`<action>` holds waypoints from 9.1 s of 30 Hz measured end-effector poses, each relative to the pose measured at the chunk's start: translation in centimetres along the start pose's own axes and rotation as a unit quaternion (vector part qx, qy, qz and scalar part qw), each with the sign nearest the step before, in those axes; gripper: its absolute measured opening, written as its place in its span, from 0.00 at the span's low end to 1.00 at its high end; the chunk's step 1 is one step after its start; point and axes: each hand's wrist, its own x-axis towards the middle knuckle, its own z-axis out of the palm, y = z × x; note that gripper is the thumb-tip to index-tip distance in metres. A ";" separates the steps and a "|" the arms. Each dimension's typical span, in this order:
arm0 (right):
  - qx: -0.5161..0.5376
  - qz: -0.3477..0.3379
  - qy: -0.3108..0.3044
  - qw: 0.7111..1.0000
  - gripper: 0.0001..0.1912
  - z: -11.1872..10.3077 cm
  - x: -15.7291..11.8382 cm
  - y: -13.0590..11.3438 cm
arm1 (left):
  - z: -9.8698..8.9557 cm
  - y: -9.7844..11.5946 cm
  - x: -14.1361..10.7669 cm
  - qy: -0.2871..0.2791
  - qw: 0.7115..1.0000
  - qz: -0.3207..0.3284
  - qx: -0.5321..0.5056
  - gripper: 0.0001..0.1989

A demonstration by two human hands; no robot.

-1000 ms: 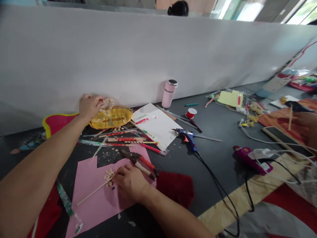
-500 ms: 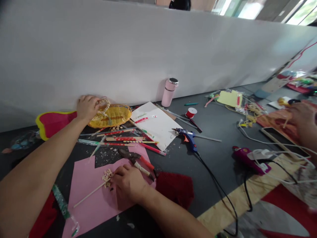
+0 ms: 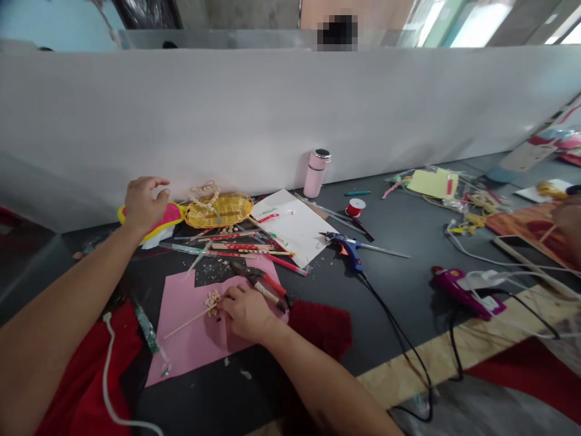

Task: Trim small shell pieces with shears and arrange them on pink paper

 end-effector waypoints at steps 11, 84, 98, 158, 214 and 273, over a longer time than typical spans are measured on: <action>-0.004 -0.036 0.000 0.999 0.12 -0.3 -0.4 -0.2 | -7.5 7.7 -14.7 -0.050 0.994 -0.006 -0.098 0.08; -0.169 -0.047 -0.028 0.984 0.17 -1.2 -1.3 -1.0 | -4.6 11.7 -25.8 -0.104 0.964 -0.029 -0.241 0.14; -0.170 -0.041 -0.034 0.984 0.09 -0.5 -1.1 0.2 | -5.2 11.7 -25.8 -0.065 0.944 -0.046 -0.320 0.11; 0.142 -0.070 0.186 0.970 0.08 -1.4 -1.8 -3.7 | -6.7 13.7 -25.7 -0.285 0.656 -0.344 -0.609 0.19; 0.026 -0.043 0.134 0.990 0.08 -0.7 -1.3 -1.7 | -7.0 11.3 -24.5 -0.108 0.785 -0.327 -0.515 0.09; -0.051 -0.009 0.136 0.989 0.07 0.0 -0.5 -3.4 | -6.3 11.7 -24.8 -0.208 0.765 -0.318 -0.520 0.12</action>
